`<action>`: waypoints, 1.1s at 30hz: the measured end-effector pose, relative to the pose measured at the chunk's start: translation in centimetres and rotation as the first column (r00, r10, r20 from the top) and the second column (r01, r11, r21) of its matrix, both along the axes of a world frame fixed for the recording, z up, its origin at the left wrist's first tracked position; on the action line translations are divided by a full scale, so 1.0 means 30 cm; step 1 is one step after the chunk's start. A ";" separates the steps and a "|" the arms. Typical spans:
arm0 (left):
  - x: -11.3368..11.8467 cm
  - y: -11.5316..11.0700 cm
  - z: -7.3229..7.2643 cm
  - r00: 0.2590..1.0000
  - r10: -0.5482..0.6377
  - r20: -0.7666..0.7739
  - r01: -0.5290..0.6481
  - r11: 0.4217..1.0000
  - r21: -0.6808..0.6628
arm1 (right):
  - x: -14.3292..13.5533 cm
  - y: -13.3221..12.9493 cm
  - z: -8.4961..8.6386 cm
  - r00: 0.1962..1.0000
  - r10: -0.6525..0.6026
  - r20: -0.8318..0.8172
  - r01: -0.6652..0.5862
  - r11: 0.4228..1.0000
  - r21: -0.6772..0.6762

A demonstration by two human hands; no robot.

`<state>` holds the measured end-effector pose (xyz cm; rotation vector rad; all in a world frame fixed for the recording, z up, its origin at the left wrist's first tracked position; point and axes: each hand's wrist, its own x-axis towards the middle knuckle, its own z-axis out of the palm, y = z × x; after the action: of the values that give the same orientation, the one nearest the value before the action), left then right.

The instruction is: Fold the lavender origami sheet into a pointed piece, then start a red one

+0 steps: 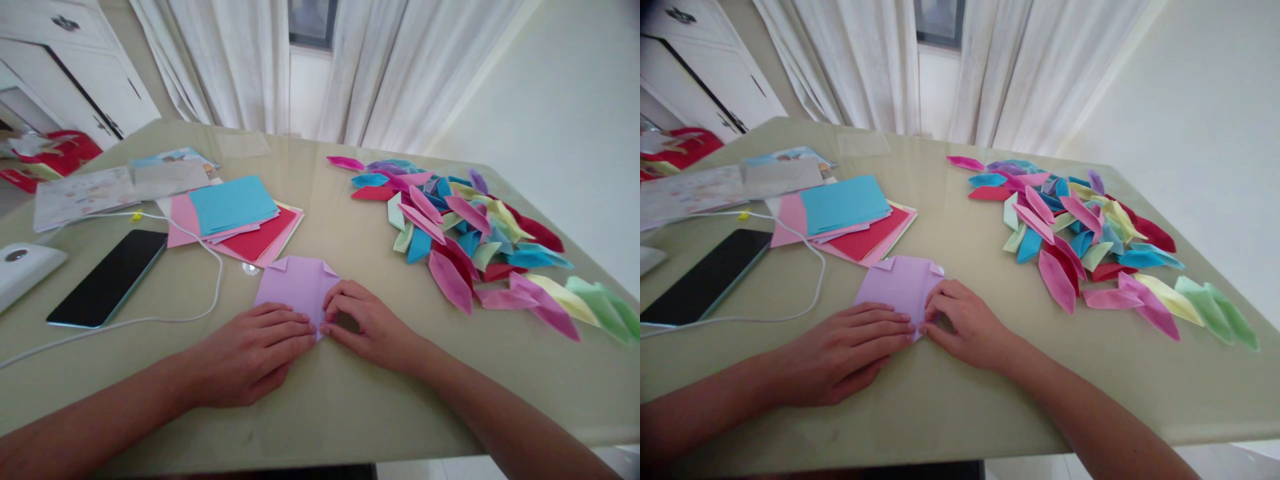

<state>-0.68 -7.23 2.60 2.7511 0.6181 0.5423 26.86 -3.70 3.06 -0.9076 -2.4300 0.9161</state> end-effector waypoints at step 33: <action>0.008 -0.001 0.003 0.997 -0.029 -0.069 0.030 0.999 0.014 | -0.024 -0.020 0.002 0.989 -0.069 0.130 0.064 0.997 0.042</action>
<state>-0.45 -7.26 2.71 2.7986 0.5908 0.4500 26.14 -4.30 3.11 -1.0587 -2.5010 0.8076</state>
